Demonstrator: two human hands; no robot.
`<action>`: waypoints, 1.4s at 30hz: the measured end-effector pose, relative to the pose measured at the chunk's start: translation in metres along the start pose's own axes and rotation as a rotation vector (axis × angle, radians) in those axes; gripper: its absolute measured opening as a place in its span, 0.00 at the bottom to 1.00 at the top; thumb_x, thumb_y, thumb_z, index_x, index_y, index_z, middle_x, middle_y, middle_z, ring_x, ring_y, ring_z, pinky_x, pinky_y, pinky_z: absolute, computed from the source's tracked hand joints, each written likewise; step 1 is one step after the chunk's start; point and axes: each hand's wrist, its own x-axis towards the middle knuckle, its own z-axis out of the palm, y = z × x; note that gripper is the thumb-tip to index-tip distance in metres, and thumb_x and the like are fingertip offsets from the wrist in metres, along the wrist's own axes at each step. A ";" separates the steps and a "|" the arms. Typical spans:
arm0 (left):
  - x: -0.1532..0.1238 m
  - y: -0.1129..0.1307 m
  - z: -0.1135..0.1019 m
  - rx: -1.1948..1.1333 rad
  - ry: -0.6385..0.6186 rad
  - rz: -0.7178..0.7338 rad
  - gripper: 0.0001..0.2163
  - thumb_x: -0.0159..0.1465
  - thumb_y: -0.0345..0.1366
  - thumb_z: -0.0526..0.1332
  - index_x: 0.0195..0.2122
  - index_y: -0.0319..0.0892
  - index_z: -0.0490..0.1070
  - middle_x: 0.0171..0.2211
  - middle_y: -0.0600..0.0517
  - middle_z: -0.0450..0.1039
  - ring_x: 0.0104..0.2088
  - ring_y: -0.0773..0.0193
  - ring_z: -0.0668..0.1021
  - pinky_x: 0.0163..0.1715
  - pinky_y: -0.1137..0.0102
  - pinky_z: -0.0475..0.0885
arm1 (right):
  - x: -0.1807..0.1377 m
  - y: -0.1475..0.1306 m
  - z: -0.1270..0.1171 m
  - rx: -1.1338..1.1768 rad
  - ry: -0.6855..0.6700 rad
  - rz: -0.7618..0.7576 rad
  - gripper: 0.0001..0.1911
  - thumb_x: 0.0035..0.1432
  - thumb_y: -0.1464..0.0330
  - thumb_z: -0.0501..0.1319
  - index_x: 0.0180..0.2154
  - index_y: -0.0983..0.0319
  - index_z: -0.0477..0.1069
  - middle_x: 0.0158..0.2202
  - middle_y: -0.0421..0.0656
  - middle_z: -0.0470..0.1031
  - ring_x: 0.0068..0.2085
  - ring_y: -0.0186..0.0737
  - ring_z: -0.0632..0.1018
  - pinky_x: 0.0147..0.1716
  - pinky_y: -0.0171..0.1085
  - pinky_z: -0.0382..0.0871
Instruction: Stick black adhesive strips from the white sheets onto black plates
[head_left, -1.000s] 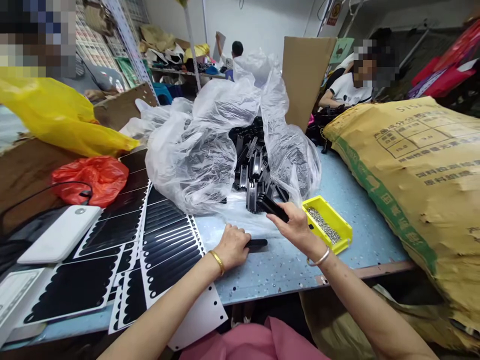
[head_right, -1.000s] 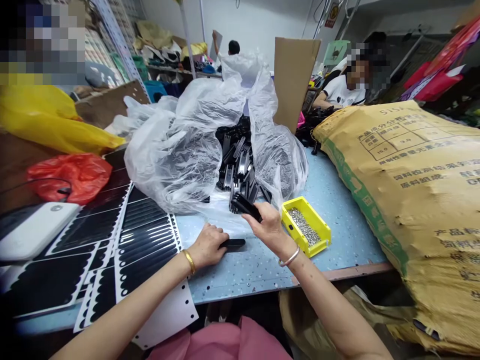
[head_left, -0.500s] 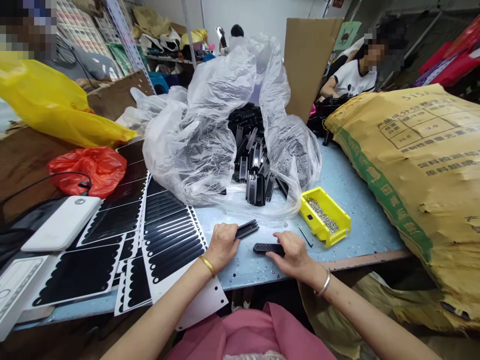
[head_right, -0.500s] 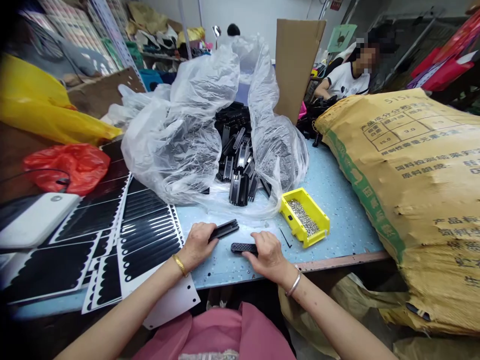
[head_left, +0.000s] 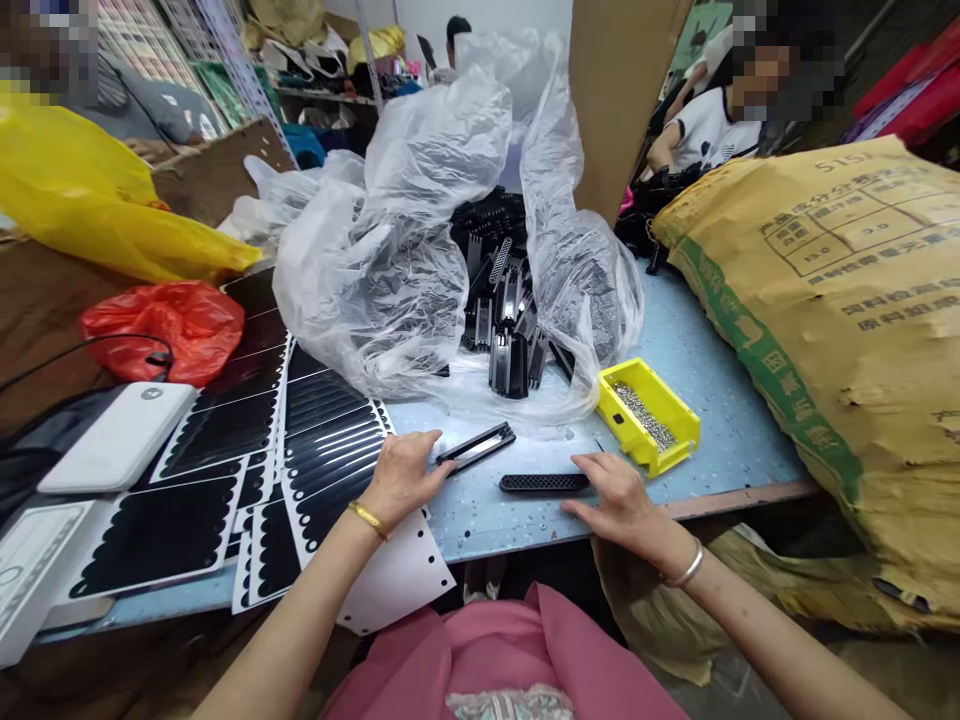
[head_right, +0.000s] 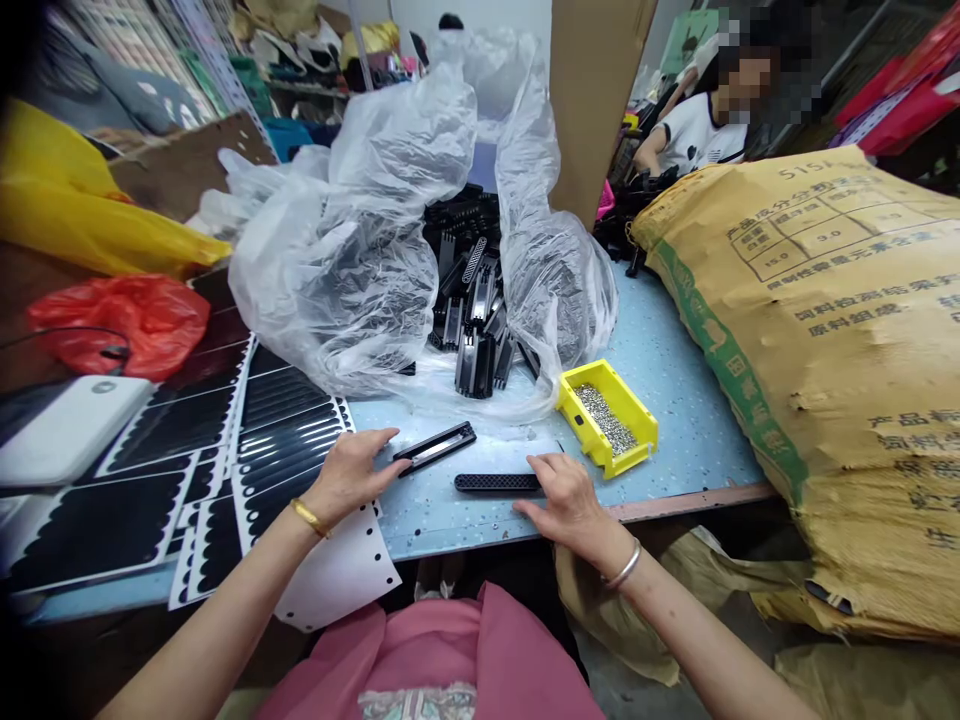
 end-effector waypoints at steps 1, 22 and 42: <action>0.001 0.000 0.000 0.014 -0.029 0.004 0.18 0.61 0.45 0.61 0.47 0.40 0.75 0.37 0.43 0.79 0.41 0.50 0.79 0.44 0.61 0.68 | -0.002 0.004 -0.003 0.015 -0.018 0.020 0.27 0.53 0.56 0.68 0.48 0.68 0.74 0.39 0.54 0.77 0.39 0.52 0.77 0.40 0.46 0.72; -0.003 0.027 0.013 -0.034 -0.108 0.147 0.03 0.58 0.29 0.59 0.33 0.41 0.71 0.33 0.46 0.76 0.38 0.53 0.77 0.42 0.62 0.66 | 0.010 -0.017 -0.003 0.114 -0.172 0.087 0.17 0.52 0.63 0.70 0.43 0.64 0.74 0.36 0.48 0.76 0.38 0.47 0.77 0.39 0.42 0.71; -0.028 0.003 -0.005 -0.157 -0.053 -0.013 0.19 0.57 0.32 0.61 0.50 0.40 0.74 0.39 0.45 0.79 0.38 0.55 0.80 0.44 0.62 0.71 | 0.056 -0.029 0.019 0.116 -0.149 -0.031 0.17 0.50 0.67 0.71 0.42 0.66 0.73 0.36 0.49 0.74 0.37 0.47 0.75 0.36 0.41 0.68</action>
